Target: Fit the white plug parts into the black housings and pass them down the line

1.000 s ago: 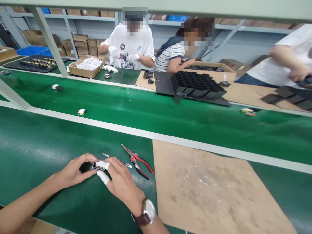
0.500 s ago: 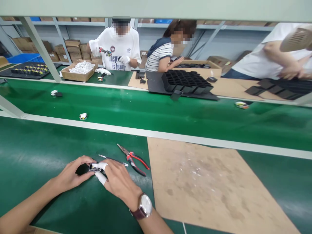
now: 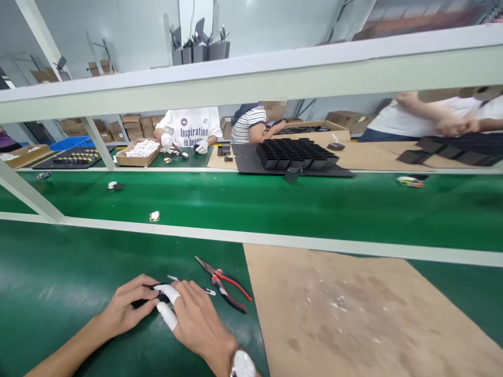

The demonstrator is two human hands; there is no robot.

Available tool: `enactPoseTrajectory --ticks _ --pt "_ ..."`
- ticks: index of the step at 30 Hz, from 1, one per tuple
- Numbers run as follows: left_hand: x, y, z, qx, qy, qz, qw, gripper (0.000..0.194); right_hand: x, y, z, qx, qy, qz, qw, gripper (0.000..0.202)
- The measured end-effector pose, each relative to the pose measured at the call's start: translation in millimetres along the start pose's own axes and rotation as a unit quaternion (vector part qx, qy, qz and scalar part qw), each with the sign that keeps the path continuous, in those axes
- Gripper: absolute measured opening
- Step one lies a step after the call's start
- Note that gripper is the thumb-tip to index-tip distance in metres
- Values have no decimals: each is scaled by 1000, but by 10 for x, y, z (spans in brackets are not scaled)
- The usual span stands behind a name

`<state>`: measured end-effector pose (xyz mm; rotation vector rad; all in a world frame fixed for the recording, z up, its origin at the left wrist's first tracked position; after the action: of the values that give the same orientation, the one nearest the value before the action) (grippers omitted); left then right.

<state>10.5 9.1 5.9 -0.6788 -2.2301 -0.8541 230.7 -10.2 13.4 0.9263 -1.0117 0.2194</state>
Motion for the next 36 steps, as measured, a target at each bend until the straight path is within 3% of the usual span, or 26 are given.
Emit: enactPoseTrajectory --ticks 4,11,14,17,20,24,28,32,36 --pt "256 168 404 126 39 -60 989 10 -171 -69 13 9 -11 55 998 15" --pt "1067 810 1509 282 122 -171 936 29 -367 -159 -15 43 -60 188 979 11" --pt "1195 956 1790 323 146 -202 913 29 -387 -147 -41 54 -67 203 975 6" --pt "1120 1026 1845 322 169 -213 907 32 -384 -127 -31 59 -71 204 975 7" --pt "886 1099 1734 280 193 -203 918 43 -361 -107 2 55 -75 202 975 8" --pt "427 1312 1557 204 183 -120 954 51 -332 -86 24 56 -72 202 975 9" --pt "82 1636 1523 188 156 -69 967 59 -318 -88 17 56 -64 214 973 12" --pt "-26 1860 1471 197 129 -53 970 50 -262 -77 -20 20 -70 190 979 23" --pt "-8 1724 1171 176 98 -19 979 55 -190 -40 -115 -76 -130 148 978 34"
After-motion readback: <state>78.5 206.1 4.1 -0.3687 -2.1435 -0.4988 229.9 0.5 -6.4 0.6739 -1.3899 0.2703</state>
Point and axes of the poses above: each hand's wrist, its own y-axis towards the middle knuckle, its own x-axis out of the back of the hand, z = x × y, the point moved 2 cm from there along y, towards the middle knuckle, and after that the axes turned 11 degrees about z, right-handed, at the moved point
